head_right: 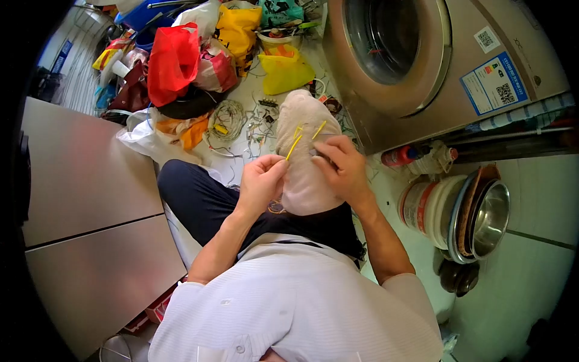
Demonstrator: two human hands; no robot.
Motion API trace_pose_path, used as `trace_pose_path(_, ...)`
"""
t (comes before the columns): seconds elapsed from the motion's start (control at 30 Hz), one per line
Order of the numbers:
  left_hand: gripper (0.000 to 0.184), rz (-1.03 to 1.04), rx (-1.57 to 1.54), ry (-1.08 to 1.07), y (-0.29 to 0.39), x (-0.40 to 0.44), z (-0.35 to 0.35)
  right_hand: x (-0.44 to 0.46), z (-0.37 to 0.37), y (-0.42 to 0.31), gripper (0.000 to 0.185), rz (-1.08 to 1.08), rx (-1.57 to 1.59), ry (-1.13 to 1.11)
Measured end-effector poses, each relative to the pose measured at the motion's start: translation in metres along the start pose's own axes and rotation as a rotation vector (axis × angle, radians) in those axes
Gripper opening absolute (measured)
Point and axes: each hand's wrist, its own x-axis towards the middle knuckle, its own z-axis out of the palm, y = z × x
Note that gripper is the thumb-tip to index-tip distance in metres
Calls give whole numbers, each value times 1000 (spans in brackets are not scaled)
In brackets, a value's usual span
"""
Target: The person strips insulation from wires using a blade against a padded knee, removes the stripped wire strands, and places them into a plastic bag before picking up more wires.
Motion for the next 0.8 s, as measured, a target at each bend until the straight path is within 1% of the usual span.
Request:
trace_pose_path(0.03, 14, -3, 3, -5, -3, 3, 4, 2, 1, 2, 27, -89, -17, -9)
trace_pose_path(0.07, 15, 66, 122, 15, -6, 8, 9, 4, 1, 2, 27, -85, -19, -4)
trace_pose_path(0.1, 16, 133, 240, 36, -8, 12, 13, 6, 0, 2, 28, -100, -23, -58)
trace_pose_path(0.13, 16, 128, 242, 32, -10, 16, 15, 8, 0, 1, 28, -115, -26, -115)
trace_pose_path(0.2, 16, 230, 327, 49, -11, 23, 20, 11, 0, 2, 27, -117, -41, -134)
trace_pose_path(0.3, 16, 220, 378, 38, -9, 28, 18, 13, 0, 4, 26, -63, -39, -176)
trace_pose_path(0.37, 15, 225, 382, 27, -9, 30, 15, 11, 6, 9, 27, -75, -50, -112)
trace_pose_path(0.43, 14, 141, 356, -17, -6, 24, 10, 9, 8, 3, 27, -85, -81, -87)
trace_pose_path(0.47, 14, 144, 356, -15, -4, 23, 8, 10, 9, 2, 26, -100, -114, -57)
trace_pose_path(0.53, 11, -109, -30, -125, -4, 15, 0, 5, 11, 1, 26, -88, -98, -50)
trace_pose_path(0.57, 11, -103, -29, -122, -4, 13, -4, 7, 12, 2, 26, -91, -86, -42)
trace_pose_path(0.63, 11, -188, -207, -169, -7, 6, -11, 6, 13, 2, 26, -89, -84, -32)
trace_pose_path(0.73, 11, -186, -125, -118, -9, -15, -15, 5, 8, 7, 25, -60, -101, 11)
trace_pose_path(0.8, 12, -147, -151, -115, -8, -25, -21, 9, 5, 7, 25, -40, -107, 43)
